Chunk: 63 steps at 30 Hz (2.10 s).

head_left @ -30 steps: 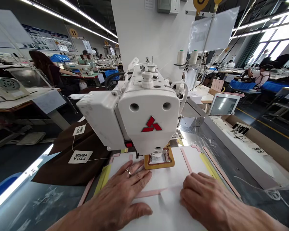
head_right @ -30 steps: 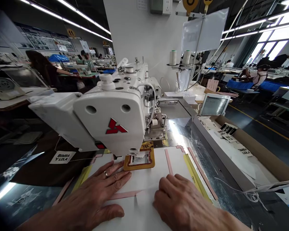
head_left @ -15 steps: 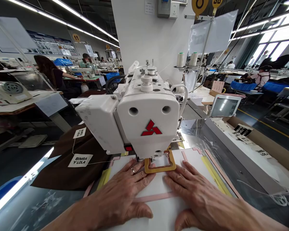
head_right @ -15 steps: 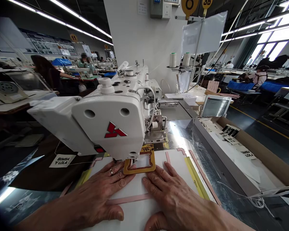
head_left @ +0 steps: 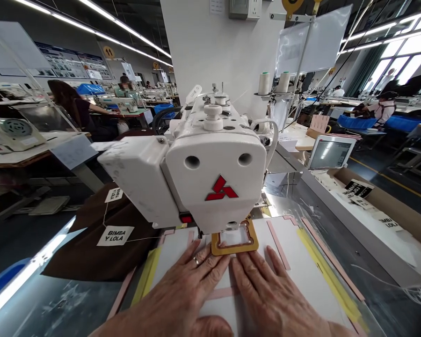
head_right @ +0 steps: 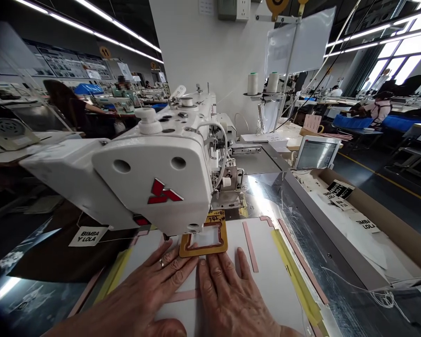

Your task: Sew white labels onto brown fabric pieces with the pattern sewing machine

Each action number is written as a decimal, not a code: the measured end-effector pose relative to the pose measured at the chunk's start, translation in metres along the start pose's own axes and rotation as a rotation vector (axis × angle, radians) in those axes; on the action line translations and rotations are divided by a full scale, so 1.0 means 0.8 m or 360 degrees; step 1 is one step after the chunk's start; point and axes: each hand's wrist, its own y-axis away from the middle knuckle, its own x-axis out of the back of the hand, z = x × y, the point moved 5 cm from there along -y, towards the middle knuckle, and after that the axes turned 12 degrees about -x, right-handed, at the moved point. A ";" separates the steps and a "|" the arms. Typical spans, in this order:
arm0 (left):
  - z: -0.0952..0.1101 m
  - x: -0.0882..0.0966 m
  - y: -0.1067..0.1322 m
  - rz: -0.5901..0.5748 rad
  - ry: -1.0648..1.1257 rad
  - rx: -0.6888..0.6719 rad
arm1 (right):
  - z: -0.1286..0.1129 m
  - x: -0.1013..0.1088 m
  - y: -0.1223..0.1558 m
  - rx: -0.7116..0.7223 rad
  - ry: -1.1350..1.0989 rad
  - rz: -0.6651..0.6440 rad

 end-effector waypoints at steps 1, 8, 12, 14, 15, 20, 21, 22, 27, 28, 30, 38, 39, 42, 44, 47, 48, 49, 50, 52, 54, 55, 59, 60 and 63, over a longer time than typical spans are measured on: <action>-0.002 -0.002 0.002 0.0011 0.0009 0.0004 | 0.002 0.001 0.000 0.0014 -0.0001 -0.0001; -0.014 -0.003 0.008 0.0092 0.0038 0.0006 | 0.020 0.018 -0.002 0.0090 -0.0012 -0.0024; -0.014 0.000 0.006 0.0094 -0.0008 0.0008 | 0.021 0.019 -0.003 0.0078 -0.0023 0.0015; -0.013 0.000 0.007 0.0094 -0.0015 0.0019 | 0.022 0.019 -0.004 0.0075 -0.0026 0.0034; -0.013 0.000 0.007 0.0097 -0.0009 0.0022 | 0.022 0.020 -0.004 0.0072 -0.0022 0.0044; -0.013 -0.002 0.007 0.0109 0.0070 0.0008 | 0.019 0.021 -0.012 0.0167 -0.0042 0.0022; -0.013 -0.003 0.007 0.0109 0.0074 0.0002 | 0.018 0.021 -0.014 0.0190 -0.0062 -0.0006; -0.014 -0.004 0.007 0.0109 0.0075 0.0003 | 0.017 0.021 -0.017 0.0207 -0.0082 -0.0036; -0.016 -0.007 0.007 0.0051 0.0100 0.0078 | 0.019 0.015 -0.027 0.0202 -0.0151 -0.0177; -0.016 -0.006 0.005 0.0020 0.0107 0.0098 | 0.021 0.014 -0.027 0.0179 -0.0160 -0.0192; -0.015 -0.001 0.001 -0.0019 0.0103 0.0133 | 0.023 0.011 -0.026 0.0132 -0.0171 -0.0199; -0.008 0.006 -0.005 0.0032 -0.0101 0.0093 | 0.020 0.005 -0.020 0.0060 -0.0113 -0.0120; -0.007 0.006 -0.004 0.0051 -0.0129 0.0077 | 0.020 0.004 -0.020 0.0059 -0.0109 -0.0123; -0.006 0.007 -0.003 0.0109 -0.0176 0.0042 | 0.021 0.005 -0.020 0.0064 -0.0117 -0.0124; -0.006 0.009 -0.003 0.0148 -0.0180 0.0036 | 0.021 0.005 -0.020 0.0075 -0.0120 -0.0128; -0.006 0.009 -0.002 0.0190 -0.0141 0.0027 | 0.021 0.006 -0.020 0.0108 -0.0086 -0.0128; -0.007 0.009 -0.001 0.0189 -0.0122 0.0022 | 0.021 0.006 -0.020 0.0118 -0.0069 -0.0125; -0.007 0.008 -0.001 0.0181 -0.0104 0.0027 | 0.022 0.007 -0.021 0.0125 -0.0056 -0.0123; -0.008 0.007 -0.001 0.0160 -0.0084 0.0042 | 0.023 0.007 -0.021 0.0129 -0.0049 -0.0128; -0.009 0.005 -0.002 0.0081 -0.0038 0.0086 | 0.025 0.008 -0.023 0.0147 -0.0078 -0.0158; -0.009 0.004 -0.002 0.0013 0.0002 0.0126 | 0.026 0.008 -0.025 0.0176 -0.0134 -0.0210; -0.009 0.004 -0.002 0.0008 0.0001 0.0133 | 0.026 0.008 -0.026 0.0180 -0.0160 -0.0228; -0.008 0.006 0.000 0.0142 -0.0123 0.0100 | 0.030 0.014 -0.028 0.0115 -0.0219 -0.0191; -0.007 0.006 0.001 0.0178 -0.0156 0.0082 | 0.031 0.015 -0.028 0.0100 -0.0226 -0.0190; -0.006 0.005 0.002 0.0234 -0.0219 0.0043 | 0.033 0.018 -0.028 0.0094 -0.0246 -0.0243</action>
